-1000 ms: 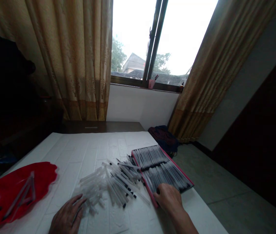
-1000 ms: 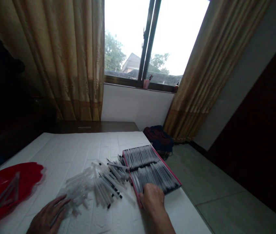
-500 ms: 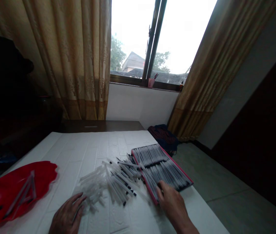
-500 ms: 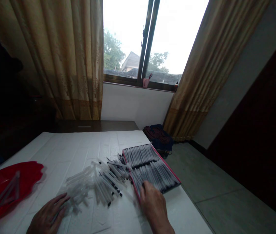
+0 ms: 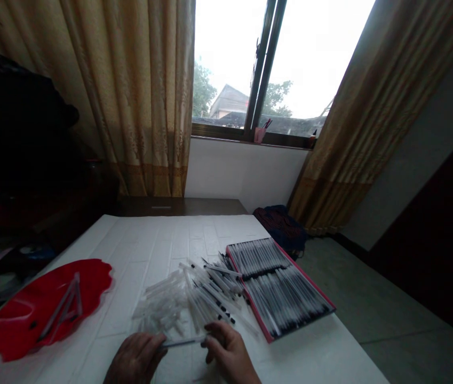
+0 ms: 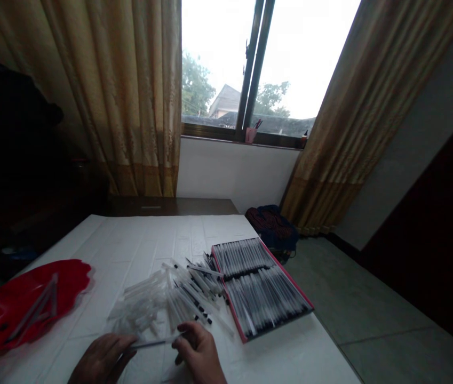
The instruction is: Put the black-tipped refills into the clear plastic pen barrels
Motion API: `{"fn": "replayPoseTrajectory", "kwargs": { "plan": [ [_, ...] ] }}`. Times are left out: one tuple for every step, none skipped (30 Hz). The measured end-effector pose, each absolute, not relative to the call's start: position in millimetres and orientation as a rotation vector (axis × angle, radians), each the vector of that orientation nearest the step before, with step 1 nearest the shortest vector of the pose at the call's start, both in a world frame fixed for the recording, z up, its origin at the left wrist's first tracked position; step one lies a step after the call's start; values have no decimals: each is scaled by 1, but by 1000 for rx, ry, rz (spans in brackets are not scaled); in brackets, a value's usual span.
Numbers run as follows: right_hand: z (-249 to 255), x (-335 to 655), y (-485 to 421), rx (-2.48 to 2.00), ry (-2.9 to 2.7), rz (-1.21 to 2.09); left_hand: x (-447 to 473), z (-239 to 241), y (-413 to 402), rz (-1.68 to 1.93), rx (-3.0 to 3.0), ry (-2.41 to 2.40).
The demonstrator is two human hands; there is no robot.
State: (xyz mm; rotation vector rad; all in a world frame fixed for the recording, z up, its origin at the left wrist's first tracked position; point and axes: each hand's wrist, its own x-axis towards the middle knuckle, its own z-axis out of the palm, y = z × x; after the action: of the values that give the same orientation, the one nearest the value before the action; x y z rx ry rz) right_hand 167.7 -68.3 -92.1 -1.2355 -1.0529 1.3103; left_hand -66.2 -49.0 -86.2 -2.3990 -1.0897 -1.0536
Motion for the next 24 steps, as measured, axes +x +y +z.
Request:
{"fn": "replayPoseTrajectory", "kwargs": {
  "plan": [
    [-93,170,-67,-1220,-993,1342,-66,-87,-49,-1056,-2390,-1111],
    [-94,172,-66,-1213,-956,1364,-66,-87,-49,-1062,-2379,-1123],
    [-93,174,-65,-1211,-931,1379,-67,-87,-50,-1072,-2366,-1127],
    [-93,175,-65,-1211,-920,1390,-67,-87,-51,-1077,-2361,-1124],
    [-92,176,-65,-1214,-924,1395,-67,-86,-51,-1080,-2361,-1118],
    [-92,175,-65,-1220,-940,1396,-67,-86,-52,-1083,-2365,-1112],
    [-91,175,-65,-1227,-961,1390,-67,-85,-52,-1082,-2372,-1108],
    [-91,174,-65,-1232,-982,1376,-66,-85,-53,-1080,-2380,-1109],
    [-92,172,-65,-1238,-996,1354,-66,-84,-53,-1076,-2387,-1111],
    [-92,171,-66,-1243,-1000,1329,-66,-84,-53,-1079,-2386,-1113],
    [-93,171,-66,-1247,-995,1305,-65,-83,-53,-1089,-2383,-1114],
    [-93,170,-67,-1250,-988,1284,-64,-83,-53,-1105,-2382,-1112],
    [-94,170,-67,-1256,-986,1272,-64,-83,-53,-1124,-2384,-1107],
    [-93,170,-68,-1263,-984,1261,-63,-82,-53,-1137,-2392,-1106],
    [-93,170,-69,-1266,-985,1249,-62,-82,-54,-1140,-2406,-1114],
    [-93,171,-69,-1267,-988,1236,-62,-81,-54,-1133,-2423,-1128],
    [-92,171,-70,-1266,-989,1226,-61,-81,-54,-1120,-2440,-1141],
    [-92,171,-70,-1263,-986,1218,-61,-80,-54,-1108,-2451,-1151],
    [-92,171,-70,-1258,-980,1215,-61,-79,-55,-1099,-2458,-1161],
    [-92,172,-71,-1252,-971,1215,-61,-79,-55,-1094,-2461,-1165],
    [-92,172,-71,-1247,-961,1217,-61,-79,-55,-1091,-2462,-1165],
    [-92,172,-71,-1243,-950,1217,-61,-79,-55,-1087,-2464,-1169],
    [-93,172,-72,-1237,-943,1217,-61,-79,-55,-1079,-2469,-1177],
    [-94,173,-72,-1229,-942,1217,-61,-79,-56,-1072,-2474,-1183]
  ]
}}
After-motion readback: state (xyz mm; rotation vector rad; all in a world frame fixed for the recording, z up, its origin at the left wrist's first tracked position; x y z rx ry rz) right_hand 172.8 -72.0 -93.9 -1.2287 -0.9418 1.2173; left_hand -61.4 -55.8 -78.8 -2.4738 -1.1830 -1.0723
